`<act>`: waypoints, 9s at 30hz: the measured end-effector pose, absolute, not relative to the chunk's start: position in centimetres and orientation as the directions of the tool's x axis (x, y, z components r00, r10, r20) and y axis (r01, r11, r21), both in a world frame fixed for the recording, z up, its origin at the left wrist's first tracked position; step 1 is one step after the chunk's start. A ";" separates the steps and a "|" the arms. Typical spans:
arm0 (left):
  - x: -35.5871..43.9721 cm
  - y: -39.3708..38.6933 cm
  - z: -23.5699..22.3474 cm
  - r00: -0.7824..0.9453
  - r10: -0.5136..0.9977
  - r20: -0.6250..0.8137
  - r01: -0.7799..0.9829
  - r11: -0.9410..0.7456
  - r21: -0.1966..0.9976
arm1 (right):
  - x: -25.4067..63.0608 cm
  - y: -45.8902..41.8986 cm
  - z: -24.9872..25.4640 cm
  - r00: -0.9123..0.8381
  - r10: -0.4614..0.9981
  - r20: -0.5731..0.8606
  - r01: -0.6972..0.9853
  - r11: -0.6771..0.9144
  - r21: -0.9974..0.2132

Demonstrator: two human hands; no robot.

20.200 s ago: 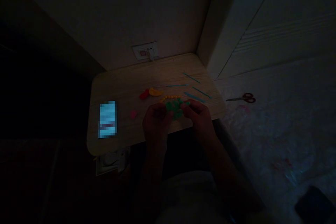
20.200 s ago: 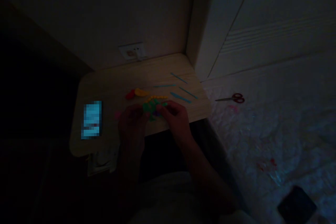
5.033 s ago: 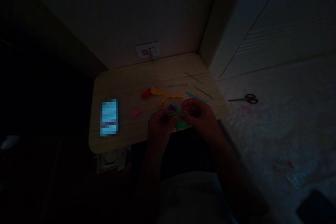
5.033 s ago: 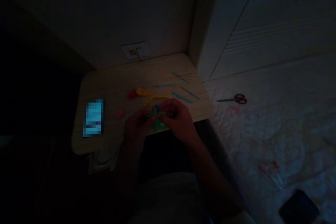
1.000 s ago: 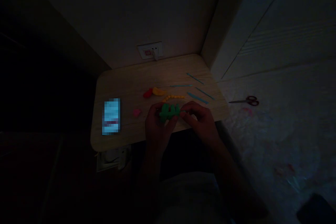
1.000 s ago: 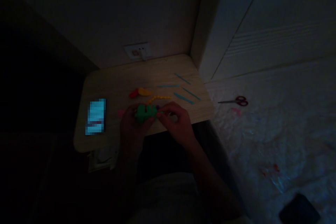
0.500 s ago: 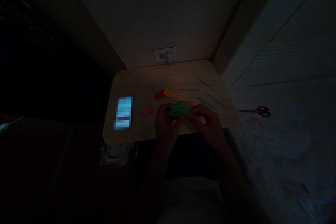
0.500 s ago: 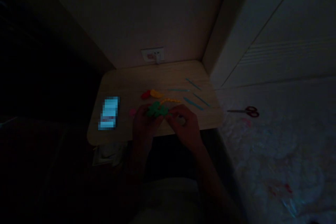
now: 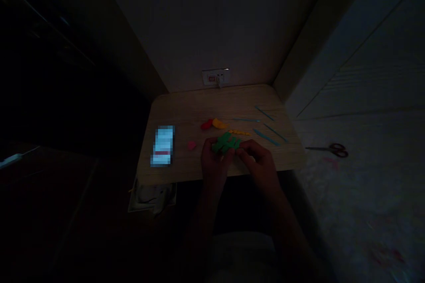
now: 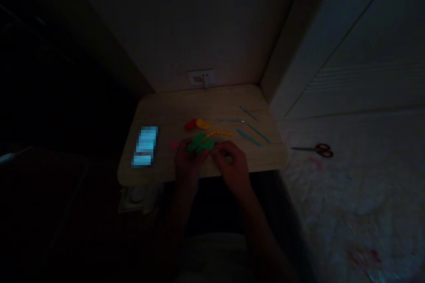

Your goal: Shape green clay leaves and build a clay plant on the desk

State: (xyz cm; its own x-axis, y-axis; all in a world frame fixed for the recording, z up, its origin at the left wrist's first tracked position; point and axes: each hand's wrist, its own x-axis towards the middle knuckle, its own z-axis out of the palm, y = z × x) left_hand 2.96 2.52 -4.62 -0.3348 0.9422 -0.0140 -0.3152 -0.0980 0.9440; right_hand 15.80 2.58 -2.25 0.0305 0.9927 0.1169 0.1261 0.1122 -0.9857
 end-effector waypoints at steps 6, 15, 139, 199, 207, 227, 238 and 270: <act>2.7 2.6 -5.1 -0.301 0.951 -0.069 -0.302 -0.026 0.953 | 16.1 2.7 -2.1 0.037 0.992 0.116 0.114 0.112 -0.987; 1.7 2.4 -3.9 -0.210 0.971 -0.115 -0.310 0.046 0.950 | 16.7 3.0 -2.2 0.035 0.992 0.119 0.085 0.116 -0.990; -4.7 3.6 -6.7 0.141 0.930 0.339 0.774 -0.317 0.548 | 21.4 2.2 -3.2 0.388 0.921 0.025 -0.039 0.044 -0.998; -0.3 1.7 -2.4 -0.165 0.933 0.320 -0.088 -0.338 0.937 | 16.7 1.0 -2.4 -0.031 0.969 -0.247 -0.375 -0.240 -0.895; 0.8 1.3 -2.7 -0.251 0.965 0.075 -0.320 -0.156 0.934 | 16.7 1.2 -2.1 0.018 0.978 -0.210 -0.359 -0.190 -0.914; 0.1 1.5 -3.8 -0.066 0.947 0.315 -0.261 -0.321 0.911 | 14.0 0.4 -0.2 -0.106 0.987 -0.124 -0.332 -0.153 -0.931; 0.0 1.6 -3.5 -0.069 0.962 0.265 -0.309 -0.273 0.911 | 13.8 0.5 -0.5 -0.121 0.981 -0.154 -0.372 -0.189 -0.909; 0.0 1.4 -2.3 -0.112 0.893 0.437 0.067 -0.432 0.900 | 14.6 0.6 -0.3 -0.044 0.992 -0.118 -0.357 -0.126 -0.926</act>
State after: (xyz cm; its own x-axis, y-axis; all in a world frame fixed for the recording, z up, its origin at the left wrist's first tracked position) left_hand 0.03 1.37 -2.31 -0.1116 0.8926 0.4367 0.0672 -0.4317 0.8995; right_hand 14.55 0.59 -0.26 -0.0441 0.9920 -0.1185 -0.3567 -0.1264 -0.9256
